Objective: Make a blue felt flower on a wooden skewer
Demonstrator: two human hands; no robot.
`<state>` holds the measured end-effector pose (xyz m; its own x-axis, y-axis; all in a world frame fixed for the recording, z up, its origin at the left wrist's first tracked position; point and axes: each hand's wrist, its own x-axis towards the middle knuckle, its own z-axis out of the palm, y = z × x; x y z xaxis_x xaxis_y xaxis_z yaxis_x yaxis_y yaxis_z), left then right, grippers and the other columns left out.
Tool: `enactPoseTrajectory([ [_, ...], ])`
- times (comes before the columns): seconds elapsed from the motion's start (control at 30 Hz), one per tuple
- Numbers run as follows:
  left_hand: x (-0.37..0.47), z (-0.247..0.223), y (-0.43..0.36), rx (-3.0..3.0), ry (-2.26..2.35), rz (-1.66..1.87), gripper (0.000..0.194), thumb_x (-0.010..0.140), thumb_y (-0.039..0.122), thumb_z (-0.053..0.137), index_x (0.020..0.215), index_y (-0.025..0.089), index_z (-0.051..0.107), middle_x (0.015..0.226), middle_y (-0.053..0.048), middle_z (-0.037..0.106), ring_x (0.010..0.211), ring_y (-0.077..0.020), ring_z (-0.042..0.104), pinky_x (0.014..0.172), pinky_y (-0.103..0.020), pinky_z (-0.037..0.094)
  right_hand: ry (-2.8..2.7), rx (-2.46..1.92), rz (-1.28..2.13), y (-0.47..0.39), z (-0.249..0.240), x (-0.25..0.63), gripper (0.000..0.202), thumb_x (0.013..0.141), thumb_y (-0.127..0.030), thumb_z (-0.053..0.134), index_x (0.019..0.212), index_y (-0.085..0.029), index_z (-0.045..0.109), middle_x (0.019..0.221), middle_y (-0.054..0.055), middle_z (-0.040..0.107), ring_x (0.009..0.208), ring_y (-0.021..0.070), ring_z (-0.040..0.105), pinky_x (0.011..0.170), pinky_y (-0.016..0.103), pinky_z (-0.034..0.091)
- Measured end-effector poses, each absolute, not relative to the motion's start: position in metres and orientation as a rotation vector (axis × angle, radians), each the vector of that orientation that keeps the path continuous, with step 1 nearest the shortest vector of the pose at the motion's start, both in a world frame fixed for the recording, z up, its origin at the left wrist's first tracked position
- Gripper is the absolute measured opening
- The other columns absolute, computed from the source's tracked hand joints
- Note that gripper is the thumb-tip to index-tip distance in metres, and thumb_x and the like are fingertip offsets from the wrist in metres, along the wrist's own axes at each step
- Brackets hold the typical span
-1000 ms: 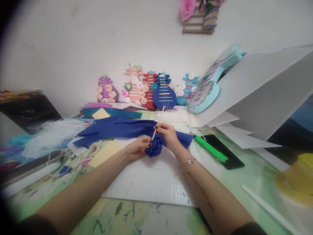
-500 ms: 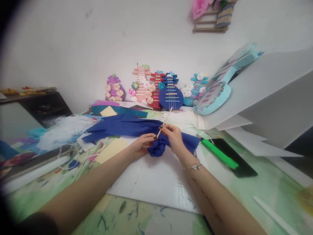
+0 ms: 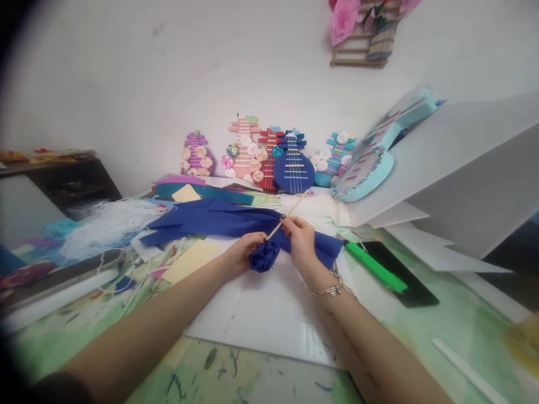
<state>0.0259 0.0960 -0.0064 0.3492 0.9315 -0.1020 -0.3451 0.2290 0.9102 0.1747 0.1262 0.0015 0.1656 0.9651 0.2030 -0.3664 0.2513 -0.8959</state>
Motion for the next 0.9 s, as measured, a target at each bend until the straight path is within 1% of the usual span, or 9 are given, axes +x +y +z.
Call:
enactPoseTrajectory([
  [0.1,0.027,-0.009,0.098,0.922,0.779,1.021,0.015,0.060,0.020,0.067,0.063,0.014,0.054,0.056,0.001,0.049,0.050,-0.0094,0.047,0.050,-0.023,0.033,-0.830,-0.824,1.001,0.131,0.006,0.183,0.020,0.058,-0.032,0.076,0.058,-0.018,0.061,0.052,-0.004,0.048,0.052,0.0083,0.039,0.049,0.024,0.031],
  [0.23,0.028,-0.010,0.103,0.845,0.789,1.066,0.016,0.058,0.021,0.067,0.064,0.015,0.055,0.056,0.000,0.051,0.052,-0.0117,0.051,0.049,-0.023,0.034,-0.875,-0.979,0.834,0.133,0.020,0.205,0.021,0.068,-0.029,0.064,0.054,-0.019,0.052,0.049,-0.005,0.043,0.047,0.0074,0.036,0.046,0.024,0.029],
  [0.43,0.026,-0.006,0.103,0.769,0.786,1.173,0.017,0.058,0.019,0.067,0.073,0.015,0.061,0.065,0.000,0.057,0.058,-0.0119,0.054,0.053,-0.023,0.040,-1.674,-1.700,0.956,0.115,0.051,0.237,0.021,0.064,-0.021,0.061,0.046,-0.018,0.052,0.041,0.000,0.047,0.039,0.0098,0.036,0.043,0.027,0.024],
  [0.53,0.027,-0.005,0.102,0.802,0.791,1.201,0.020,0.055,0.016,0.066,0.074,0.014,0.062,0.063,0.001,0.056,0.056,-0.0099,0.051,0.053,-0.022,0.039,-1.928,-1.904,0.698,0.103,0.053,0.242,0.011,0.060,-0.019,0.066,0.051,-0.017,0.060,0.052,0.005,0.058,0.053,0.0161,0.051,0.052,0.029,0.035],
  [0.57,0.028,-0.004,0.101,0.815,0.790,1.202,0.021,0.054,0.015,0.066,0.074,0.014,0.062,0.062,0.002,0.056,0.055,-0.0094,0.051,0.053,-0.022,0.039,-1.920,-1.859,0.579,0.099,0.050,0.241,0.005,0.058,-0.018,0.068,0.057,-0.018,0.063,0.061,0.006,0.063,0.061,0.0188,0.056,0.056,0.030,0.039],
  [0.6,0.029,-0.004,0.100,0.829,0.790,1.200,0.021,0.053,0.015,0.066,0.074,0.014,0.062,0.062,0.002,0.056,0.055,-0.0092,0.050,0.053,-0.022,0.039,-1.873,-1.751,0.498,0.095,0.046,0.239,0.011,0.056,-0.018,0.070,0.066,-0.018,0.066,0.073,0.007,0.067,0.070,0.0205,0.059,0.062,0.030,0.042],
  [0.67,0.031,-0.004,0.098,0.864,0.793,1.191,0.023,0.052,0.017,0.068,0.074,0.014,0.062,0.064,0.001,0.058,0.056,-0.0095,0.051,0.054,-0.022,0.039,-1.781,-1.456,0.656,0.086,0.036,0.232,0.034,0.057,-0.019,0.071,0.091,-0.021,0.067,0.098,0.007,0.069,0.086,0.0209,0.062,0.075,0.032,0.048],
  [0.77,0.034,-0.003,0.095,0.953,0.795,1.162,0.026,0.051,0.022,0.072,0.074,0.014,0.063,0.066,0.000,0.061,0.058,-0.0102,0.053,0.054,-0.022,0.039,-1.591,-1.150,1.162,0.072,0.019,0.217,0.052,0.061,-0.024,0.071,0.112,-0.021,0.059,0.109,0.007,0.066,0.094,0.0201,0.063,0.083,0.035,0.050],
  [0.9,0.036,-0.004,0.093,1.087,0.765,1.117,0.028,0.051,0.025,0.077,0.073,0.012,0.064,0.067,0.000,0.063,0.060,-0.0101,0.055,0.058,-0.022,0.040,-1.440,-0.996,1.309,0.056,0.005,0.199,0.053,0.061,-0.018,0.070,0.112,-0.021,0.057,0.108,0.006,0.066,0.095,0.0193,0.062,0.085,0.035,0.049],
])
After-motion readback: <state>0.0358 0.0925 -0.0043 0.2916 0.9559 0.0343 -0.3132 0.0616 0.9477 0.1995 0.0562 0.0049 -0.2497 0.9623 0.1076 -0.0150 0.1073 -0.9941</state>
